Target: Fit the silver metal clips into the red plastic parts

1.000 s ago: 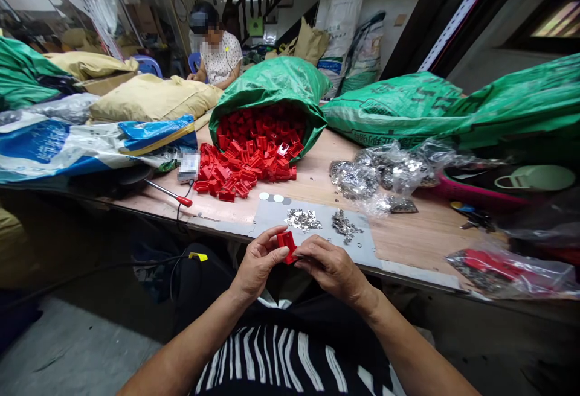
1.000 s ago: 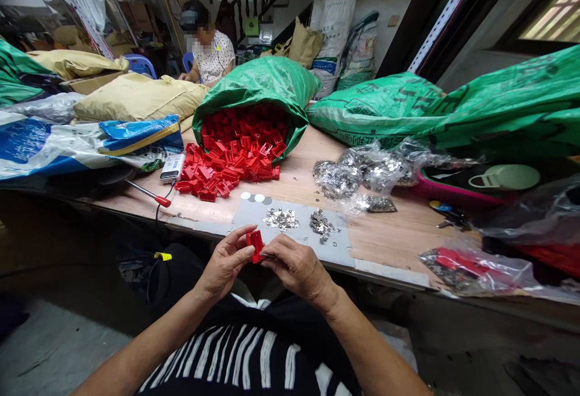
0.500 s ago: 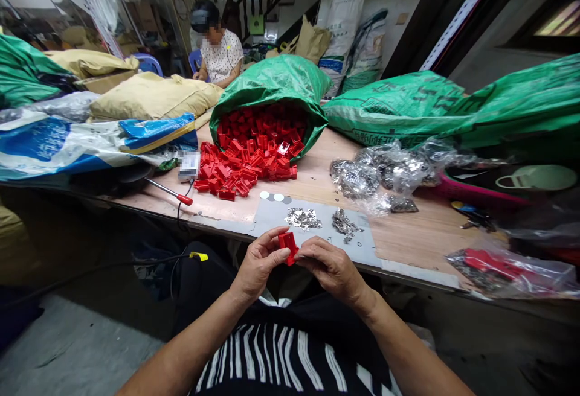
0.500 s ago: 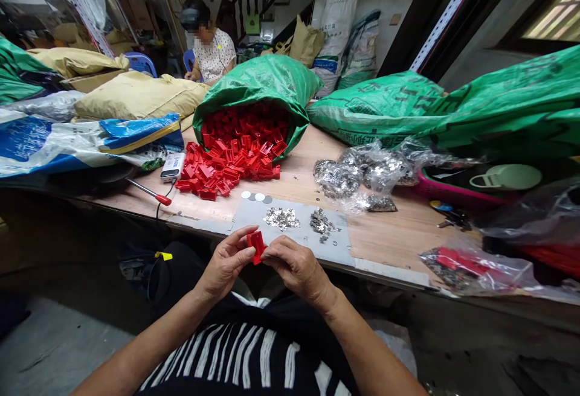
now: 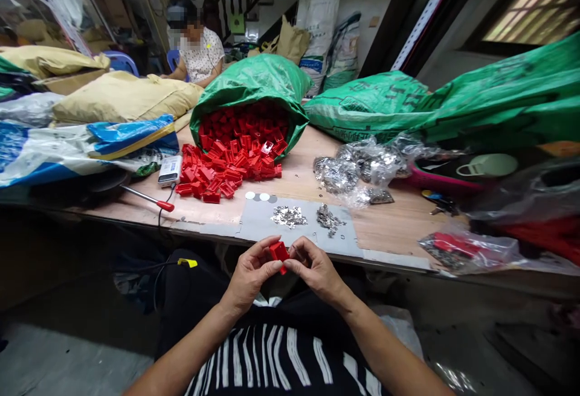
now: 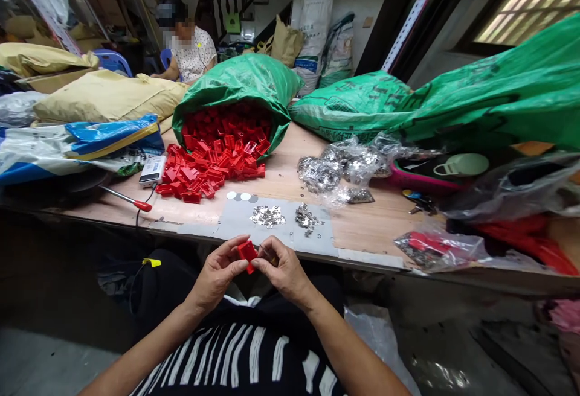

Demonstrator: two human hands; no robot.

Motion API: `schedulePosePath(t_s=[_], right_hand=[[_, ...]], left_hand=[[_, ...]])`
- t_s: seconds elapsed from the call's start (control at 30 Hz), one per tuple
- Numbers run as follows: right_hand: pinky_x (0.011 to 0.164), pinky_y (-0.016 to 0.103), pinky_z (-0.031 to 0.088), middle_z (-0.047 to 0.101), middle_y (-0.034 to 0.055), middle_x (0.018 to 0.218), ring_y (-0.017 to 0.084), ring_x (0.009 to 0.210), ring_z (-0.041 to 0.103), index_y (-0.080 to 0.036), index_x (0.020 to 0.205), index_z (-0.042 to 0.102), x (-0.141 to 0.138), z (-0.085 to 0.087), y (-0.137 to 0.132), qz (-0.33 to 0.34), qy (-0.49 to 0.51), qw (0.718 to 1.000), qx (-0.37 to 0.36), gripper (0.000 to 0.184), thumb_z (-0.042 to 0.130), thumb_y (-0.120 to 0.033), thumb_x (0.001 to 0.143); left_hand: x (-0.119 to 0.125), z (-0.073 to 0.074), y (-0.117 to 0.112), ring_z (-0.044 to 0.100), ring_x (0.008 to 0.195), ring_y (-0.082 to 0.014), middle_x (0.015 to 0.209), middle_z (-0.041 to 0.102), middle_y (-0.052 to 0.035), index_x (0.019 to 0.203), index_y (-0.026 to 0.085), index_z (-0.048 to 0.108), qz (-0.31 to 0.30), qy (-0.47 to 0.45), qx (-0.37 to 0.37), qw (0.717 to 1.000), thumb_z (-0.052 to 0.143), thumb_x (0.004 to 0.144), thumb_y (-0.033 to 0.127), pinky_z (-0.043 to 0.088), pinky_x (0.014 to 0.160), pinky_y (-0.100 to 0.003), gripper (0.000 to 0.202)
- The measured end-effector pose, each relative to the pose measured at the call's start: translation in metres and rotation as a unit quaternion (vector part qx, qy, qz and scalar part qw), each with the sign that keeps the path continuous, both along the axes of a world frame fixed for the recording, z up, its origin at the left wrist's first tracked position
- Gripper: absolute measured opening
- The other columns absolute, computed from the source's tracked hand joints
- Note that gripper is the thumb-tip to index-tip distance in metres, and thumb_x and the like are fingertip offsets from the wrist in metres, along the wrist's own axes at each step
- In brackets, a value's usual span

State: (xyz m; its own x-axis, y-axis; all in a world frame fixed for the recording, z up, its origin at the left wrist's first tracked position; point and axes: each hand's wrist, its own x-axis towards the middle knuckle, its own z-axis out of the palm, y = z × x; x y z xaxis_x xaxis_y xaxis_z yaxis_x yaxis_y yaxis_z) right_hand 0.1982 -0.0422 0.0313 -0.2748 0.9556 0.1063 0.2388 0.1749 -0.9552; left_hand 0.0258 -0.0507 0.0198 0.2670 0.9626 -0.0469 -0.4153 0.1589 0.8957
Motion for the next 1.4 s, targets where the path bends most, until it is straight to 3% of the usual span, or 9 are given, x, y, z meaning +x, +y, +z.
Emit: schedulePosePath(t_s=[0.27, 0.4, 0.53, 0.73, 0.9, 1.07, 1.2, 1.3, 1.4], right_hand=[[0.067, 0.026, 0.043, 0.060, 0.0004, 0.077, 0.015, 0.071, 0.054, -0.020, 0.085, 0.058, 0.039, 0.000, 0.010, -0.061, -0.125, 0.989, 0.043, 0.015, 0.054, -0.034, 0.087], [0.079, 0.034, 0.045, 0.066, 0.0060, 0.092, 0.021, 0.086, 0.060, -0.020, 0.089, 0.061, 0.085, -0.005, 0.027, -0.172, -0.287, 0.934, 0.124, 0.012, 0.050, -0.024, 0.086], [0.081, 0.035, 0.047, 0.065, 0.0074, 0.098, 0.023, 0.091, 0.062, -0.021, 0.094, 0.062, 0.104, -0.014, 0.036, -0.164, -0.385, 0.898, 0.137, 0.018, 0.046, -0.020, 0.085], [0.078, 0.034, 0.049, 0.063, 0.0067, 0.090, 0.022, 0.085, 0.062, -0.021, 0.086, 0.062, 0.101, -0.019, 0.043, -0.145, -0.407, 0.885, 0.170, 0.018, 0.044, -0.021, 0.087], [0.075, 0.036, 0.048, 0.064, 0.0088, 0.090, 0.023, 0.082, 0.062, -0.020, 0.088, 0.059, 0.102, -0.019, 0.049, -0.177, -0.366, 0.893, 0.192, 0.016, 0.044, -0.027, 0.087], [0.068, 0.031, 0.047, 0.064, 0.0049, 0.083, 0.019, 0.073, 0.060, -0.021, 0.087, 0.057, 0.087, -0.011, 0.047, -0.194, -0.233, 0.947, 0.102, 0.015, 0.052, -0.034, 0.083], [0.050, 0.024, 0.039, 0.053, -0.0021, 0.070, 0.011, 0.054, 0.048, -0.021, 0.105, 0.055, 0.060, -0.003, 0.037, -0.114, -0.028, 0.993, -0.033, 0.031, 0.057, -0.041, 0.080], [0.044, 0.022, 0.033, 0.043, -0.0064, 0.061, 0.007, 0.047, 0.037, -0.019, 0.098, 0.056, 0.038, 0.004, 0.030, -0.047, 0.069, 0.989, -0.120, 0.033, 0.063, -0.044, 0.077], [0.044, 0.021, 0.032, 0.044, -0.0062, 0.059, 0.006, 0.047, 0.037, -0.018, 0.092, 0.058, 0.021, 0.008, 0.026, -0.028, 0.101, 0.986, -0.132, 0.032, 0.067, -0.044, 0.075]], left_hand=[[0.000, -0.004, -0.003, 0.064, 0.093, -0.0150, 0.104, 0.070, -0.0047, 0.104, 0.021, 0.053, -0.001, 0.014, 0.012, 1.000, 0.073, 0.074, 0.018, 0.049, 0.085, -0.027, 0.036], [-0.003, -0.004, -0.001, 0.067, 0.089, -0.0156, 0.103, 0.072, -0.0058, 0.101, 0.021, 0.049, 0.009, 0.009, -0.006, 1.000, 0.074, 0.072, 0.018, 0.051, 0.082, -0.028, 0.038], [-0.004, -0.005, 0.001, 0.069, 0.088, -0.0152, 0.100, 0.074, -0.0053, 0.107, 0.020, 0.052, 0.018, 0.004, -0.024, 1.000, 0.076, 0.070, 0.016, 0.052, 0.082, -0.027, 0.044], [-0.003, 0.000, 0.002, 0.069, 0.085, -0.0154, 0.095, 0.074, -0.0041, 0.098, 0.017, 0.061, 0.056, 0.029, -0.023, 0.998, 0.080, 0.064, 0.018, 0.054, 0.081, -0.026, 0.039], [-0.003, 0.003, 0.004, 0.068, 0.091, -0.0163, 0.102, 0.072, -0.0041, 0.096, 0.018, 0.060, 0.091, 0.061, 0.023, 0.994, 0.079, 0.066, 0.020, 0.054, 0.085, -0.027, 0.036], [-0.003, -0.001, 0.006, 0.067, 0.097, -0.0198, 0.109, 0.070, -0.0069, 0.097, 0.019, 0.059, 0.122, 0.135, 0.082, 0.980, 0.075, 0.070, 0.022, 0.052, 0.090, -0.033, 0.032], [-0.003, -0.001, 0.006, 0.067, 0.098, -0.0214, 0.110, 0.069, -0.0079, 0.099, 0.020, 0.059, 0.139, 0.191, 0.133, 0.963, 0.073, 0.073, 0.023, 0.053, 0.090, -0.035, 0.029], [-0.003, 0.000, 0.005, 0.068, 0.097, -0.0215, 0.108, 0.069, -0.0077, 0.100, 0.021, 0.059, 0.148, 0.220, 0.161, 0.951, 0.071, 0.074, 0.023, 0.053, 0.088, -0.034, 0.029], [-0.004, 0.001, 0.004, 0.068, 0.095, -0.0210, 0.106, 0.070, -0.0069, 0.103, 0.022, 0.060, 0.153, 0.254, 0.184, 0.937, 0.070, 0.075, 0.022, 0.053, 0.086, -0.033, 0.030]])
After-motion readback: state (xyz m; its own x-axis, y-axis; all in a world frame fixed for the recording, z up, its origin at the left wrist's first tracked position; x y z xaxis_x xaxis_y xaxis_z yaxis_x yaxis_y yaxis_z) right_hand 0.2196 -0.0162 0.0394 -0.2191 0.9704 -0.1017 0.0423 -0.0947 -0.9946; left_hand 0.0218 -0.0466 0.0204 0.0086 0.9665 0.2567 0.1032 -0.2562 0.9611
